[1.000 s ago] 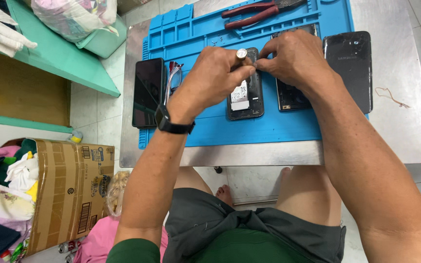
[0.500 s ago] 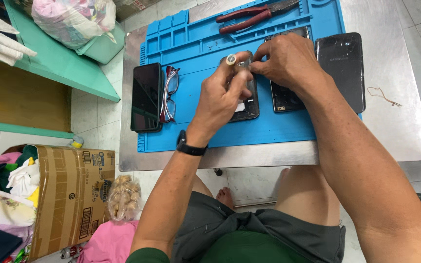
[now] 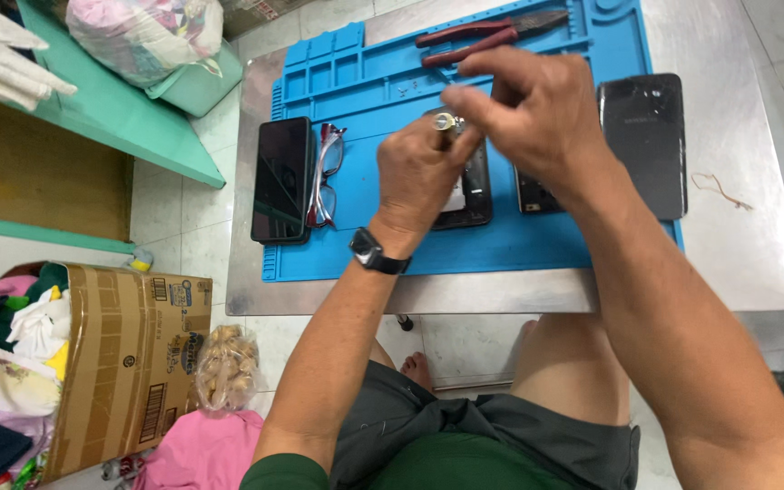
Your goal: The person is disassembling a mobile phone using a screwdriver on a blue repair mat. They remove the back cover and handle internal components while other phones and pliers are visible on the table.
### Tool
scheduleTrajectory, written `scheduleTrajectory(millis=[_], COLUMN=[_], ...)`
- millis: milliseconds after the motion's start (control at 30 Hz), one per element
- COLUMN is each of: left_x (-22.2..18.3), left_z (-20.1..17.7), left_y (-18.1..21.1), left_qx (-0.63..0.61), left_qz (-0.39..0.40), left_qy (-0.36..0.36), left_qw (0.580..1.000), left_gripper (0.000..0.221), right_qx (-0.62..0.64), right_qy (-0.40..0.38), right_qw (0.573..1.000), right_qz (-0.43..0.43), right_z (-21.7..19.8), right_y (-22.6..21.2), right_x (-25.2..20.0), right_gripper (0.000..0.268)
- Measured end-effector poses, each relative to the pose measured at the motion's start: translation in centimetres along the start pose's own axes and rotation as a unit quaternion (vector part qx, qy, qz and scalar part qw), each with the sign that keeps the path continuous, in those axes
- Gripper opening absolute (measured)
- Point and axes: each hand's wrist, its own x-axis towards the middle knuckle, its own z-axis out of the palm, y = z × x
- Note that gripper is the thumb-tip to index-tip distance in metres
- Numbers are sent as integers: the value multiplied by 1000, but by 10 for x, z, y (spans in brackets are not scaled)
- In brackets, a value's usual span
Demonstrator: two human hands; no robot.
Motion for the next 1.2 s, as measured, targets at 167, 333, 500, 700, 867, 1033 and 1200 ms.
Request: scheduleTrajectory(millis=[167, 333, 500, 700, 867, 1033, 1200], left_x=[-6, -17, -20, -24, -19, -24, -59], left_z=[23, 36, 13, 22, -11, 2, -41], left_y=[-17, -31, -32, -33, -20, -22, -23], left_qx=[62, 59, -141, 23, -218, -116, -68], left_qz=[23, -10, -77, 18, -76, -51, -43], left_qy=[48, -18, -163, 5, -116, -19, -65], left_qw=[997, 998, 973, 1000, 966, 992, 995], left_gripper=[43, 15, 19, 42, 14, 15, 55], right_qx=[-130, -216, -260, -332, -167, -308, -268], right_qy=[-7, -134, -253, -162, -247, -207, -293], right_qw=[988, 961, 924, 920, 953, 929, 914], right_qz=[-78, -108, -121, -132, -48, 5, 79], right_z=[0, -13, -8, 19, 0, 20, 16], right_y=[-19, -43, -52, -33, -46, -40, -67], right_x=[5, 24, 35, 20, 32, 17, 28], right_gripper=[19, 2, 4, 47, 46, 22, 45])
